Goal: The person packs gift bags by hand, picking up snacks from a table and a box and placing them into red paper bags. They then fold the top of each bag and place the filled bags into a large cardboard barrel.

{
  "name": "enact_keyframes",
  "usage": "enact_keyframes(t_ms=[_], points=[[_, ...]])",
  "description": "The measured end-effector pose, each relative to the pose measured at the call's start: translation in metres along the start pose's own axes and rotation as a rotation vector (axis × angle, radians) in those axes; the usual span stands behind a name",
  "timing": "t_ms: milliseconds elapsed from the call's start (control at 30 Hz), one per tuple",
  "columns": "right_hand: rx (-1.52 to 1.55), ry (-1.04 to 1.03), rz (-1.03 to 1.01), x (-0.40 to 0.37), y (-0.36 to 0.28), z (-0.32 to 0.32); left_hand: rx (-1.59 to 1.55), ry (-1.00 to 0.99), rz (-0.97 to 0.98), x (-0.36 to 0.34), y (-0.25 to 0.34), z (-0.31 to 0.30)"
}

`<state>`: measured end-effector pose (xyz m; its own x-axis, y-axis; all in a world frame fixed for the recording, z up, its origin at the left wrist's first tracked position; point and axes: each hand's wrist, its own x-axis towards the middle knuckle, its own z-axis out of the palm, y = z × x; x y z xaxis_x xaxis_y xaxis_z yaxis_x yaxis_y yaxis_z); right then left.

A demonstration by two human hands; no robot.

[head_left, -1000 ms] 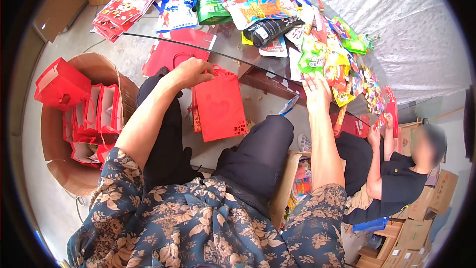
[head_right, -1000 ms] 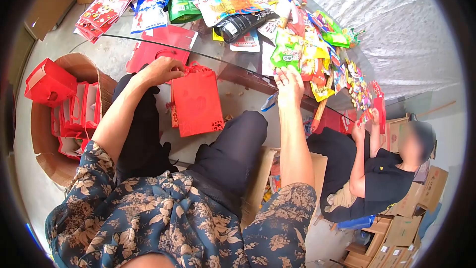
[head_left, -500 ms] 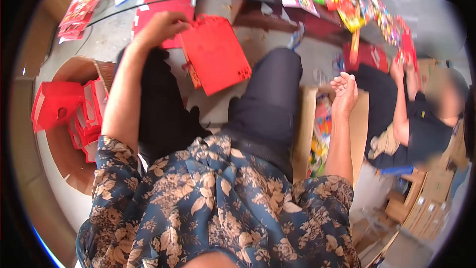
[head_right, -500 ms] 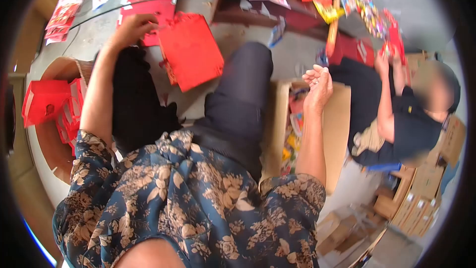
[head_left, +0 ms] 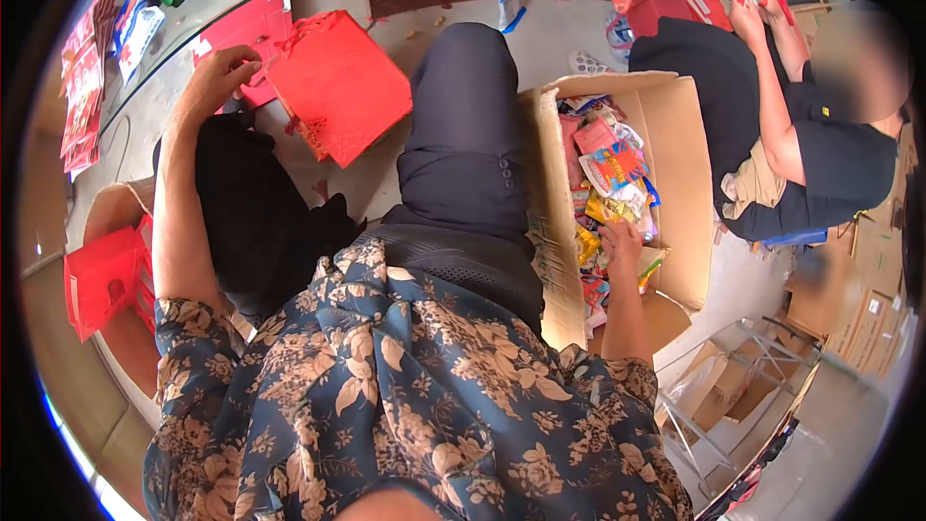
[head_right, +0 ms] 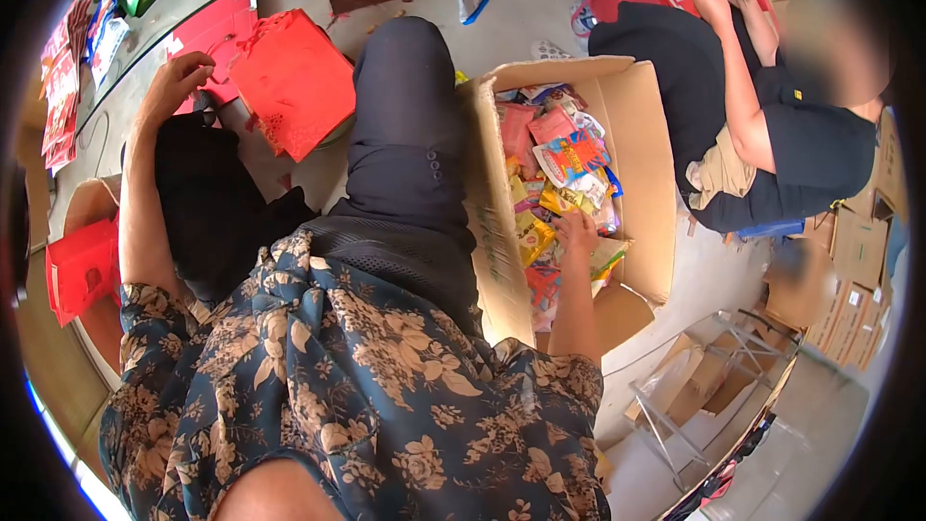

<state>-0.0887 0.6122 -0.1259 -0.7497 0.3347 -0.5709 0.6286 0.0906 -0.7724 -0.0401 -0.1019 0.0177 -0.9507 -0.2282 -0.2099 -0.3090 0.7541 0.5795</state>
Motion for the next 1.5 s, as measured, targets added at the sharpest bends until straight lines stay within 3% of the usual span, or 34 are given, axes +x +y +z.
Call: enact_keyframes(t_ms=[67,200,300,433,833,933,1133,1300,1500], points=[[0.241,-0.092,0.044,0.012,0.001,0.007,0.011,-0.022,0.008,0.005,-0.002,0.002],[0.462,0.061,0.179,0.053,-0.001,0.029,-0.034,-0.048,0.001,0.011,-0.005,0.008],[0.529,0.106,0.269,0.070,-0.005,0.043,-0.035,-0.028,-0.005,0.008,0.001,0.008],[0.593,-0.009,0.320,0.090,0.002,0.054,-0.068,-0.052,-0.033,0.008,-0.006,0.007],[0.775,0.225,0.344,0.140,0.007,0.080,-0.012,-0.052,-0.080,0.007,-0.013,0.010],[0.810,0.170,0.322,0.142,0.012,0.074,-0.011,-0.043,-0.077,0.007,-0.012,0.011],[0.728,0.015,0.128,0.120,0.019,0.058,0.041,-0.049,-0.058,0.006,-0.011,0.010],[0.322,0.065,-0.024,0.061,0.005,0.011,0.046,-0.060,-0.050,0.006,-0.007,0.010],[-0.036,0.003,0.008,-0.012,0.016,-0.026,0.019,-0.077,0.017,0.010,-0.004,0.012]])
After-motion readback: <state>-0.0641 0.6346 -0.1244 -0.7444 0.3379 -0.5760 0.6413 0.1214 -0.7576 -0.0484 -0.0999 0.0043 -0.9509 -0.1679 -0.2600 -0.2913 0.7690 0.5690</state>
